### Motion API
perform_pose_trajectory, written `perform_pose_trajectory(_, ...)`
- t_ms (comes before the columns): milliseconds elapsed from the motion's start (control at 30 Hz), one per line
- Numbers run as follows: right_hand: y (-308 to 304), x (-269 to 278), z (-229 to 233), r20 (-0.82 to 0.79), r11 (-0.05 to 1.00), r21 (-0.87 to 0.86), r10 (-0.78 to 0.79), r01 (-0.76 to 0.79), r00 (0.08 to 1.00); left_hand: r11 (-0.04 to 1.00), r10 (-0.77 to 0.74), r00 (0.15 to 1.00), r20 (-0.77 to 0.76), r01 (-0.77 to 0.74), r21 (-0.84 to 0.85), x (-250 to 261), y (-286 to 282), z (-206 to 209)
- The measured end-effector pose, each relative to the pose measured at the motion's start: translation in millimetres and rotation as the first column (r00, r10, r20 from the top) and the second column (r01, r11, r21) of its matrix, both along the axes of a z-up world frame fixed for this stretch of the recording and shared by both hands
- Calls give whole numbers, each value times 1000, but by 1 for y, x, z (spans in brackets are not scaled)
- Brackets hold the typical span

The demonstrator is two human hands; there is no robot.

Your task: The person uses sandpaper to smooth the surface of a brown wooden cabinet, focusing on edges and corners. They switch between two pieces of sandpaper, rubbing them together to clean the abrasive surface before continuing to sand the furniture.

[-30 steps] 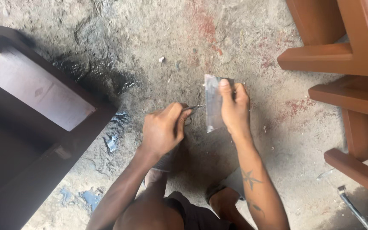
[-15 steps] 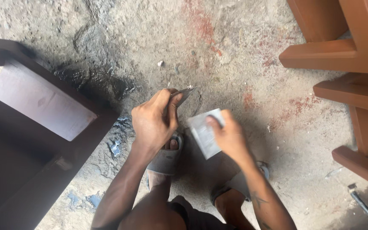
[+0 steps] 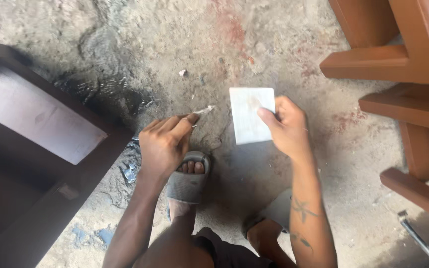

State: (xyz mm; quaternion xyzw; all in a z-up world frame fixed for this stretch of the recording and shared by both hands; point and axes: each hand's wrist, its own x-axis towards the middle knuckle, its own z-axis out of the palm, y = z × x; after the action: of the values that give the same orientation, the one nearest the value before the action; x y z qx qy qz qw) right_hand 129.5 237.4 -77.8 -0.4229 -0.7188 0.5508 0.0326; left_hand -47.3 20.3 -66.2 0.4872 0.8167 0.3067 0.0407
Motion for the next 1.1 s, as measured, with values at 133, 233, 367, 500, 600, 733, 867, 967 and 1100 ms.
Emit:
perform_pose_trajectory(133,1,21,9,-374,909,-415,-216,46,902,996,-82,997,0,82,-24,6,-10,-6)
perform_pose_trajectory(233,0,-9,-20,-153,982,-138,110,-132,982,992,-127,987,-95,128,9,4,0,-15)
perform_pose_trajectory(367,19,-3,-2,-94,984,99,-142,151,985,992,-125,991,-48,126,24,1,-10,-7)
perform_pose_trajectory(500,8,24,5,-361,845,-505,-391,175,847,986,-165,986,-28,165,7,-1,-11,2)
perform_pose_trajectory(600,-3,2,-45,-16,995,-99,33,-34,999,995,-97,993,65,94,40,4,-5,0)
perform_pose_trajectory(733,2,19,-60,-197,983,-150,-134,105,971,997,59,966,253,-68,27,0,-14,1)
perform_pose_trajectory(867,-7,28,-43,-147,938,-303,-220,168,964,926,377,736,561,-318,-205,9,-14,5)
perform_pose_trajectory(967,-15,12,-30,-270,951,-292,-181,99,946,924,295,645,705,-381,-38,18,-6,-6)
perform_pose_trajectory(1100,-36,6,1,-299,825,548,350,-141,888,881,401,315,860,-388,-269,26,-7,-17)
